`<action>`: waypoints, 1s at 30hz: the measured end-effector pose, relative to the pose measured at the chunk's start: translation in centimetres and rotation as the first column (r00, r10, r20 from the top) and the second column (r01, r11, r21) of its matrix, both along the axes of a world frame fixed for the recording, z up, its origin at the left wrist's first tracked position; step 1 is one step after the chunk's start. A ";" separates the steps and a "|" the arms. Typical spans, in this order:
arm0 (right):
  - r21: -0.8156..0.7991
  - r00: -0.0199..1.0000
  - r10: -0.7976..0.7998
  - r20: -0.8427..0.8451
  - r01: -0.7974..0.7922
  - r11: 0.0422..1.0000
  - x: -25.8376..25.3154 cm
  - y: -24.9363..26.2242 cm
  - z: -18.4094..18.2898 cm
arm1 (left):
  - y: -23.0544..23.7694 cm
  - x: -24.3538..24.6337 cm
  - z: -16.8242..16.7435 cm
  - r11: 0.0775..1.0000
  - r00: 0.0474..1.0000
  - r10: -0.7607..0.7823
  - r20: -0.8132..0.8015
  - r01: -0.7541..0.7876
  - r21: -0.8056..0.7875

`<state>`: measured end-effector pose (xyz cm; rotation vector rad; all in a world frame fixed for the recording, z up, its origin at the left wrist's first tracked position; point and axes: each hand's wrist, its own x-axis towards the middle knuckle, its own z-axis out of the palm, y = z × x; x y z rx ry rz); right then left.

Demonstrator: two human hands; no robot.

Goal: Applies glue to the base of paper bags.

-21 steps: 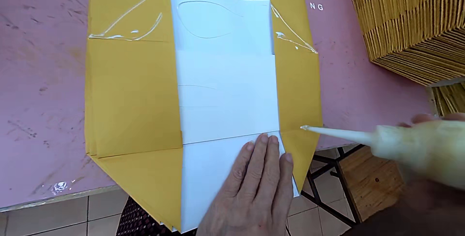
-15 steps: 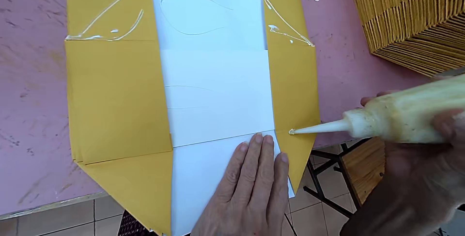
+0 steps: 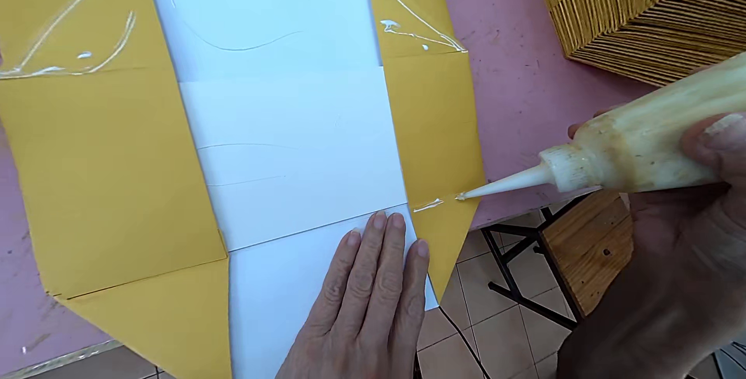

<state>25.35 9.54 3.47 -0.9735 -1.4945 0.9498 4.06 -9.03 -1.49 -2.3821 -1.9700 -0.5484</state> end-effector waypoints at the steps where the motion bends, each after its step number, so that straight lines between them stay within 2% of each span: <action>1: -0.002 1.000 -0.022 0.003 0.022 1.000 0.3 0.1 0.0 | 0.0 0.0 0.0 1.000 1.000 0.002 -0.001 -0.002 0.000; 13: 0.062 0.998 -0.062 -0.005 0.063 0.996 2.8 0.3 -0.6 | 0.0 -0.1 -0.1 1.000 1.000 -0.007 0.015 0.007 0.003; 23: 0.055 0.998 0.050 -0.046 -0.047 0.997 1.8 -1.8 -1.0 | -0.1 -0.1 -0.1 1.000 0.999 -0.009 0.047 0.008 0.008; 30: -0.027 0.980 0.174 -0.094 -0.178 0.984 1.7 -4.1 -1.4 | -0.1 -0.1 -0.2 1.000 0.999 -0.008 0.043 0.007 0.023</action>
